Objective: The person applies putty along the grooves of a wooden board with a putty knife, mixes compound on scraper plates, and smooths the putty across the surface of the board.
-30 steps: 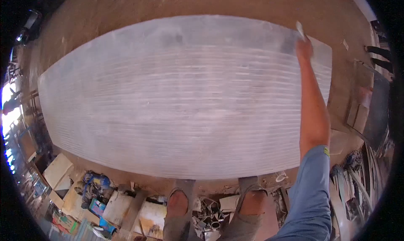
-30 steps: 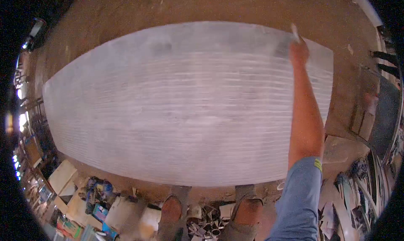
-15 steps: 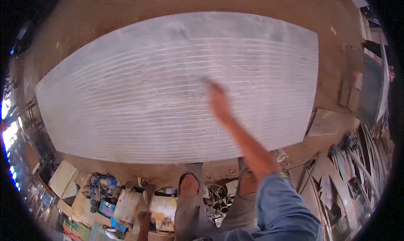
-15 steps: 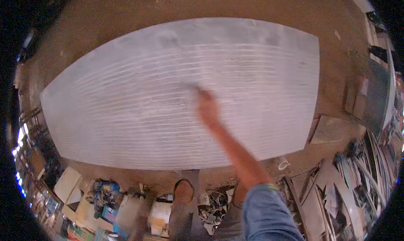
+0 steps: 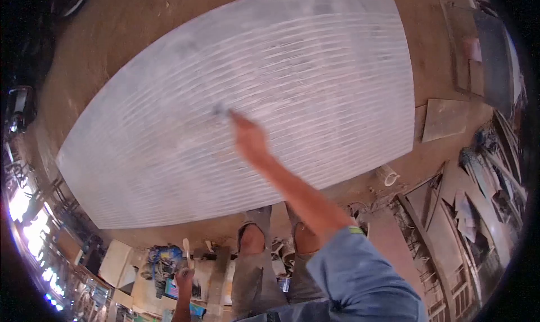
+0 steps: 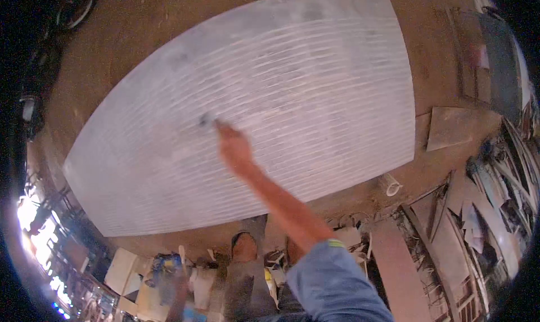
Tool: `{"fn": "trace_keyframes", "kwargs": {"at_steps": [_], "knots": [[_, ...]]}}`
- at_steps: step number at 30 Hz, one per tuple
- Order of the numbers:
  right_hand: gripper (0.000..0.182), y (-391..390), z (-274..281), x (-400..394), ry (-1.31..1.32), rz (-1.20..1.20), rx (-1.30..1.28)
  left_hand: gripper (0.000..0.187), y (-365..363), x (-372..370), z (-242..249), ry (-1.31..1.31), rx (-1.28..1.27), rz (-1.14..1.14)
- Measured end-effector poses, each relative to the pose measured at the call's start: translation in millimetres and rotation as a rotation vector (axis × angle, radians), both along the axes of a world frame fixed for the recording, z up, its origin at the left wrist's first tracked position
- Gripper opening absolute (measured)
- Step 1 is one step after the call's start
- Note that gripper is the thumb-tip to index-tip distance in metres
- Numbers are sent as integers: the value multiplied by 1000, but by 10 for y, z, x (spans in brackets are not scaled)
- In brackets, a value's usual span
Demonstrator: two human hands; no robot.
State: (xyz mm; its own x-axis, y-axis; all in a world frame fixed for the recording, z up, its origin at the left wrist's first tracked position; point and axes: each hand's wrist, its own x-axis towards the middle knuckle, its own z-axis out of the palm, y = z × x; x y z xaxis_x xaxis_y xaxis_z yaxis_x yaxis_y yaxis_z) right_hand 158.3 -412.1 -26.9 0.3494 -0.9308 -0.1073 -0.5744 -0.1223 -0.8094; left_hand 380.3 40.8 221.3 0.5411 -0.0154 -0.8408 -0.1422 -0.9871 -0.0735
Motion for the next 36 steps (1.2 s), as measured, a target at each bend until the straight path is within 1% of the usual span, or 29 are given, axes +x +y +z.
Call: {"fn": "trace_keyframes", "kwargs": {"at_steps": [1,2,3,4,6,7,8,9,10,11,12,14,15,16,17,19,20,21,22,23,24,25,27,28,30,32,33,34,36], "knots": [[52,-299,13,-487,163,-38,-3,18,345,58,12,-42,-94,78],[46,-562,-249,-1040,399,-112,-148,18,559,125,79,-80,-177,150],[43,-924,-386,-1616,343,-335,6,18,499,116,229,-120,16,-120],[43,-931,-499,-1641,338,-343,15,18,690,129,204,-125,22,-129],[42,-878,-701,-1707,446,-424,-45,18,1252,200,157,-95,-188,83],[42,-867,-751,-1724,498,-465,-79,16,1074,203,144,-75,-9,-44],[42,-508,-589,-1187,420,-372,-45,16,943,175,100,-84,4,-53],[41,-75,-582,-751,391,-240,-154,15,651,113,29,-58,-34,-92],[40,295,-588,-351,307,6,17,15,359,35,-113,-25,-92,-131],[41,394,-155,-231,140,106,336,15,93,-47,-164,-6,-102,-155],[45,444,73,-327,-27,63,395,16,-185,-75,-102,-46,-116,-235],[45,510,2,-978,-46,-70,110,16,-335,-85,-76,-72,-132,-324],[46,495,-41,-1607,-32,-155,120,16,-177,-29,36,-43,-152,-94],[46,434,-292,-2330,132,-254,81,16,57,84,177,-20,-166,138],[45,180,-322,-3119,289,-356,195,16,423,213,217,-56,-82,18],[45,-83,-705,-4749,516,-590,96,18,1188,508,312,-33,6,-214],[45,-133,-576,-4833,511,-715,64,20,1443,590,365,21,0,-327],[45,-187,-444,-4916,497,-841,28,21,1340,432,460,-24,99,-158],[46,-121,-539,-4735,380,-888,114,22,1196,251,571,-85,192,10],[46,28,-652,-4337,510,-865,92,25,1138,279,574,54,50,-64],[47,182,-778,-3949,640,-843,70,24,944,148,507,-24,79,-103],[47,410,-698,-3302,591,-744,91,24,390,-203,401,-103,100,-142],[48,1010,-530,-2080,372,-414,52,23,-323,-411,239,-8,4,-306],[53,1050,-206,-1742,243,-58,456,22,-584,-500,162,35,-45,-362],[51,1060,115,-1679,-119,-68,631,21,-924,-545,126,91,-102,-421],[47,981,55,-2389,-81,-337,440,20,-911,-472,232,124,-103,-429],[45,917,-94,-3013,65,-475,426,19,-793,-384,365,63,-9,-430],[42,681,4,-3709,-20,-614,335,18,-666,-269,447,1,78,-432],[41,477,-47,-4843,-199,-822,247,18,-348,-86,680,195,182,-880]]}}
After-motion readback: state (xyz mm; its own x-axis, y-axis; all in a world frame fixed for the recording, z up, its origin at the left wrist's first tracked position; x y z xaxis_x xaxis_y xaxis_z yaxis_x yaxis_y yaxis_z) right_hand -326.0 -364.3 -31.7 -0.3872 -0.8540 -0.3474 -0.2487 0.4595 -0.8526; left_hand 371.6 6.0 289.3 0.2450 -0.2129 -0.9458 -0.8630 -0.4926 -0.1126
